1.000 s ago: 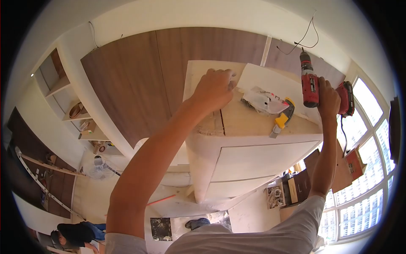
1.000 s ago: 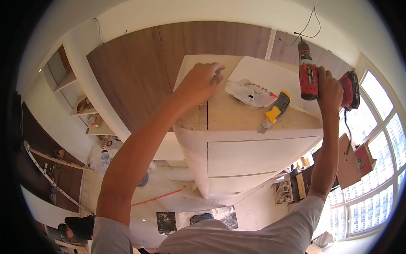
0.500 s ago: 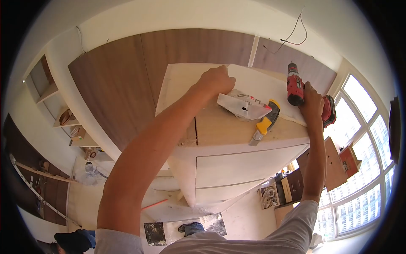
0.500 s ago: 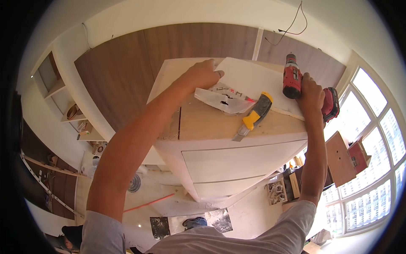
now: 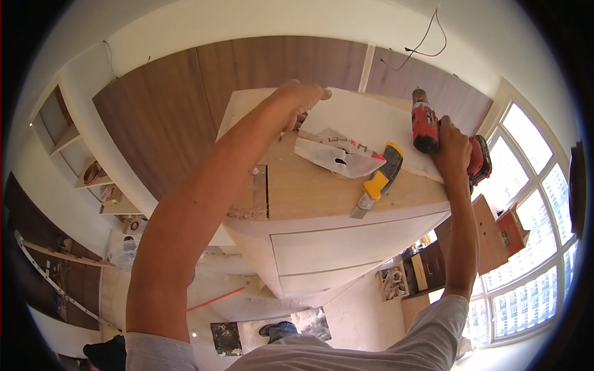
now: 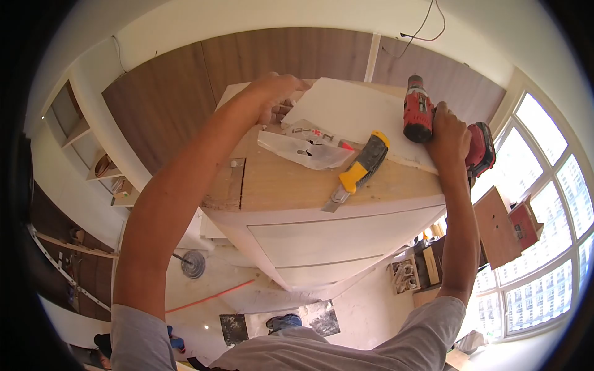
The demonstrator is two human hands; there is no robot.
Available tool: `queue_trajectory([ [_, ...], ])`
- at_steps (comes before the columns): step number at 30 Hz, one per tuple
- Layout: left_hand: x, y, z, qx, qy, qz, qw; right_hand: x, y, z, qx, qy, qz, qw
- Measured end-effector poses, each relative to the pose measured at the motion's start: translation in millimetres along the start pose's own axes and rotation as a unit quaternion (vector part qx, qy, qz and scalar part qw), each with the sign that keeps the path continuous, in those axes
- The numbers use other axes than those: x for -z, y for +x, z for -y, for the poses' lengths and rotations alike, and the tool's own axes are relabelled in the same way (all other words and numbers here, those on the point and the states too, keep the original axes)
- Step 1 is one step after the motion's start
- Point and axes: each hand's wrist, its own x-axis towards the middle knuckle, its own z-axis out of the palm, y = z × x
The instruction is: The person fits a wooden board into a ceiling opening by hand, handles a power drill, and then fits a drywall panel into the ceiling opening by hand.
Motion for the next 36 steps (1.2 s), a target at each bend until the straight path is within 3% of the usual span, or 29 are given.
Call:
queue_trajectory([
  [1,-2,11,5,-0.032,0.053,0.0,0.998,-2,-1,-1,0.001,0.006,-0.009,1.0],
  [3,-17,-11,-15,-0.255,0.186,-0.062,0.947,-4,-6,-5,0.004,0.016,-0.02,1.0],
  [5,-25,-45,-63,-0.263,0.223,0.073,0.936,-2,-6,-5,0.013,0.026,-0.031,0.999],
  [7,-44,-98,-93,-0.25,0.346,0.173,0.887,2,-7,-5,0.013,0.02,-0.025,0.999],
  [9,-70,-122,-86,-0.295,0.523,0.177,0.78,3,-7,-2,0.01,0.018,-0.021,1.0],
  [12,-86,-127,-67,-0.332,0.55,0.156,0.75,2,-4,-3,0.004,0.021,-0.013,1.0],
  [15,-81,-124,-62,-0.292,0.463,0.13,0.827,4,-5,-1,-0.003,0.033,0.003,0.999],
  [18,-80,-124,-56,-0.339,0.521,0.132,0.772,8,-5,2,-0.007,0.03,0.008,1.0],
  [21,-79,-127,-56,-0.303,0.476,0.16,0.81,9,-4,2,-0.004,0.028,0.005,1.0],
  [24,-60,-107,-64,-0.279,0.218,0.167,0.92,6,-5,0,0.007,0.024,-0.002,1.0],
  [25,-58,-92,-76,-0.263,0.159,0.112,0.945,3,-4,-3,0.006,0.027,-0.002,1.0],
  [28,4,-72,-92,-0.245,0.035,0.082,0.965,-2,-4,-4,0.003,0.039,-0.004,0.999],
  [30,39,-44,-72,-0.24,0.255,-0.043,0.936,-3,-5,-6,0.006,0.045,-0.008,0.999],
  [32,53,-27,-33,-0.179,0.421,-0.072,0.886,-5,-5,-7,0.016,0.051,-0.021,0.998],
  [34,54,-6,21,-0.21,0.479,-0.164,0.836,-2,-5,-6,0.012,0.049,-0.02,0.999],
  [36,53,-8,26,-0.157,0.475,-0.116,0.858,-2,-5,-6,0.009,0.046,-0.019,0.999],
])
